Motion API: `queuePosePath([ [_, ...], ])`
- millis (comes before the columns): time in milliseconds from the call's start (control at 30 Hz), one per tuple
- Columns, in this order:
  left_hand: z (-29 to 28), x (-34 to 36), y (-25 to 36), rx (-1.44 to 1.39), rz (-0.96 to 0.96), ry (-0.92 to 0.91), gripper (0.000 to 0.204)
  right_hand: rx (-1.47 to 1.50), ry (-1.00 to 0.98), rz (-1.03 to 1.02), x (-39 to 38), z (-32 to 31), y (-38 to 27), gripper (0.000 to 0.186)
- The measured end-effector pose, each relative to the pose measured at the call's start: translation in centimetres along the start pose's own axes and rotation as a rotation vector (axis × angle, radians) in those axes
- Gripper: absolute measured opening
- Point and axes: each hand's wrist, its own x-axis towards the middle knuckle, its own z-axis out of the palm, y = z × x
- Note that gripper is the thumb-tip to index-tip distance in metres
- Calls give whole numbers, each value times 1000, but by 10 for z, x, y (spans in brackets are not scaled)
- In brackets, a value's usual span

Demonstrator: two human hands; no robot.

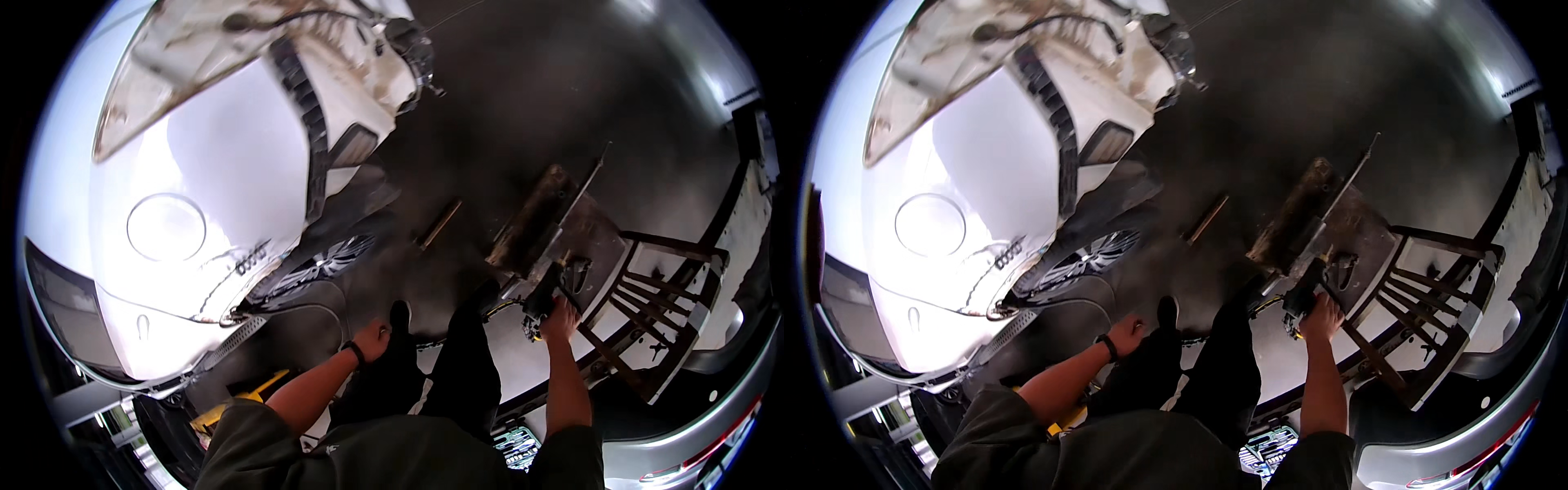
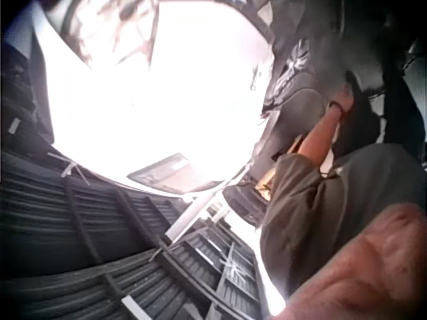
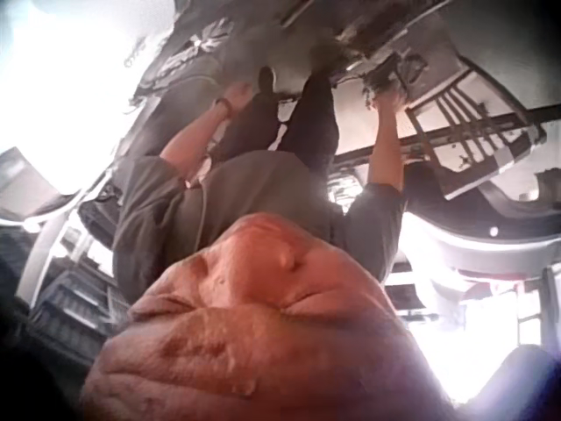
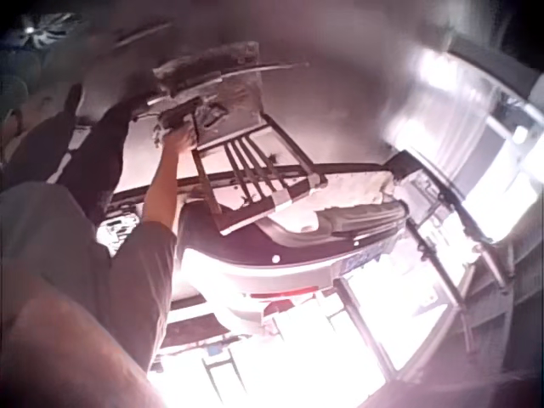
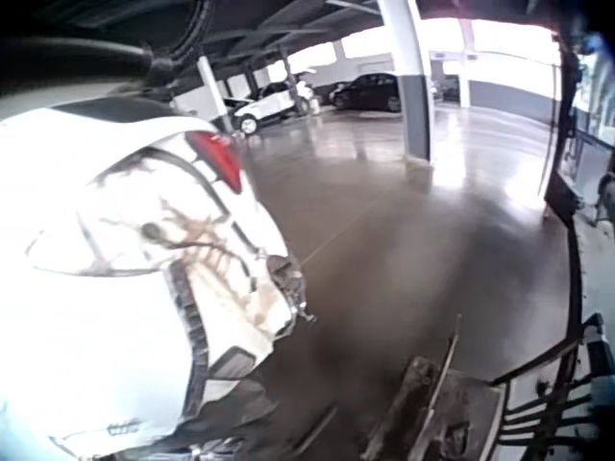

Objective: The person welds metal studs onto a damaged car door panel using a stud welder. They place each stud individually onto the metal and then use the welding gun to fuse them to the surface.

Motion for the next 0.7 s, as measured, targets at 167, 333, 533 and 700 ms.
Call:
queuePosePath([
  [167,-10,-25,-53,-115,108,-51,25,92,24,55,-94,16,-23,52],
  [333,-45,-56,-96,-538,75,-127,24,450,212,-196,-179,9,-85,56],
  [533,-150,-121,-101,-918,-125,-149,15,1419,-134,-285,-252,-28,-226,58],
  [700,-180,-130,-112,-1495,-129,-174,8,2126,-813,87,-291,-76,-302,27],
])
